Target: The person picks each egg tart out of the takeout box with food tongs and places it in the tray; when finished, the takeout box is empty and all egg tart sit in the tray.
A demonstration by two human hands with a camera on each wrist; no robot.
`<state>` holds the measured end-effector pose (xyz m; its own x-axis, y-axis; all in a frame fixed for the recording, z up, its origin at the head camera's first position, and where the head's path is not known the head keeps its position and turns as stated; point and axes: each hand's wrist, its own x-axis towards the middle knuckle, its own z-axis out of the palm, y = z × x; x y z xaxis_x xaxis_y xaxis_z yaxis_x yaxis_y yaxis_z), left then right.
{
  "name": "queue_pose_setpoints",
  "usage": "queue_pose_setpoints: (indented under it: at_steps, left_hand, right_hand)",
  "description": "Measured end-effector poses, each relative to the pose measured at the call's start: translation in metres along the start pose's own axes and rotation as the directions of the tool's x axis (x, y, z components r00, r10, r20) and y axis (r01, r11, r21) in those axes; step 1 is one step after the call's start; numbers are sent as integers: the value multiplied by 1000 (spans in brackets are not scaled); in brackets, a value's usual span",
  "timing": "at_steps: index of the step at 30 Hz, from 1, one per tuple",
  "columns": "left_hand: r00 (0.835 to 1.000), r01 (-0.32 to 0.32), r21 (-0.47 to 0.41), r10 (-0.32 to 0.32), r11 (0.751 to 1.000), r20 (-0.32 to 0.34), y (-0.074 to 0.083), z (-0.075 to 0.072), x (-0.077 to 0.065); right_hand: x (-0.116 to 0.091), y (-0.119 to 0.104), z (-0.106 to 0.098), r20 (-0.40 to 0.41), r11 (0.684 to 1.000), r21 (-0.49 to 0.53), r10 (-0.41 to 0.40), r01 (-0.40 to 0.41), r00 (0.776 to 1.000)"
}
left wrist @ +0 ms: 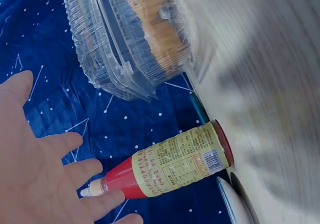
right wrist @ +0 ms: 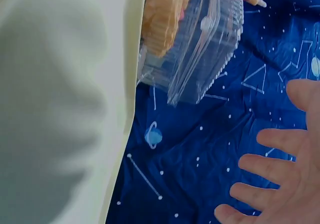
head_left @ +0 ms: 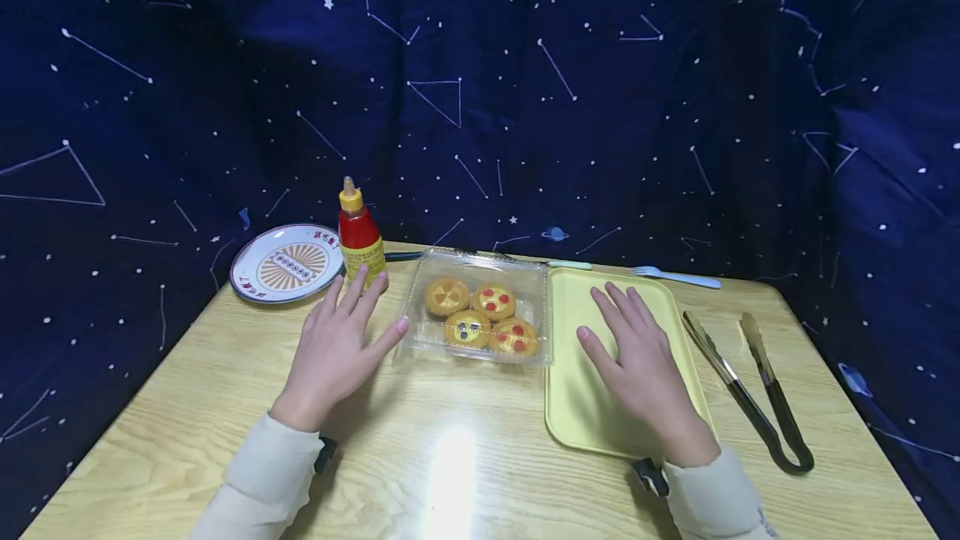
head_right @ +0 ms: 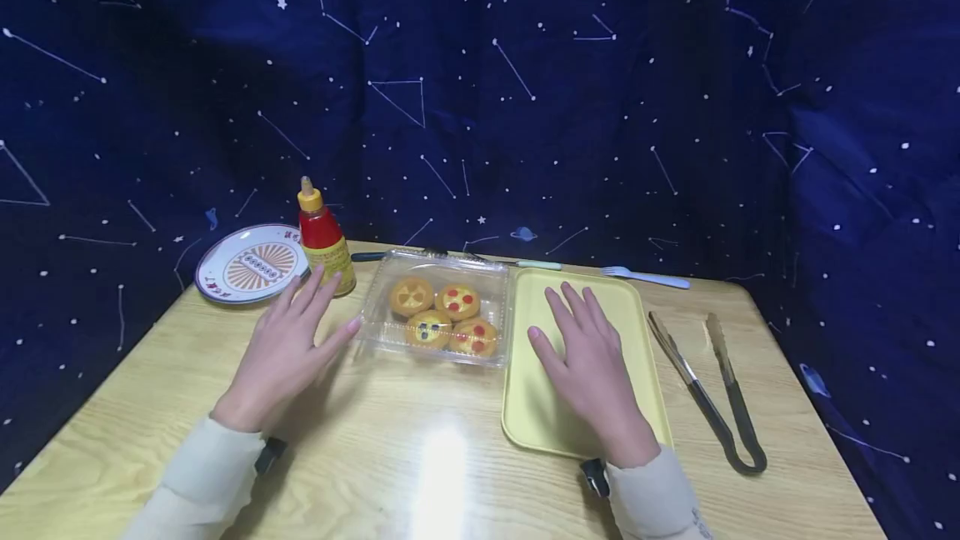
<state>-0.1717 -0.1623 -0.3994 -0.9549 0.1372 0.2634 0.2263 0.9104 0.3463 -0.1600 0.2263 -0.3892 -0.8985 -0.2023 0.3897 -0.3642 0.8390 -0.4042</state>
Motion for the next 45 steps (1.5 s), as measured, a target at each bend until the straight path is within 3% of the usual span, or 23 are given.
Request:
queue_pose_setpoints:
  at_steps: [8,12,22,25,32,39,45]
  left_hand:
    - [999,-19,-94,17,995,-27,3,-3,0]
    - [1000,2,-173,-4,985,-9,1,-1,-3]
    - [997,82,-295,-76,952,34,-10,7,-7]
    - [994,103,-384,-88,918,58,-12,9,-6]
    - [990,141,-601,-96,786,108,-13,15,-1]
    - [985,172,-649,-115,741,131,-15,18,1]
    - [966,256,-713,-141,653,218,-19,22,2]
  right_hand:
    - [4,-12,4,-48,995,57,-81,84,996]
    - [6,-20,9,-16,984,124,-127,128,992]
    - [15,-44,20,90,965,230,-148,124,985]
    - [19,-51,25,101,960,242,-167,138,981]
    - [35,-72,35,131,953,246,-215,178,968]
    - [52,-88,52,131,939,264,-262,221,956]
    - [65,-103,65,154,933,259,-294,248,943]
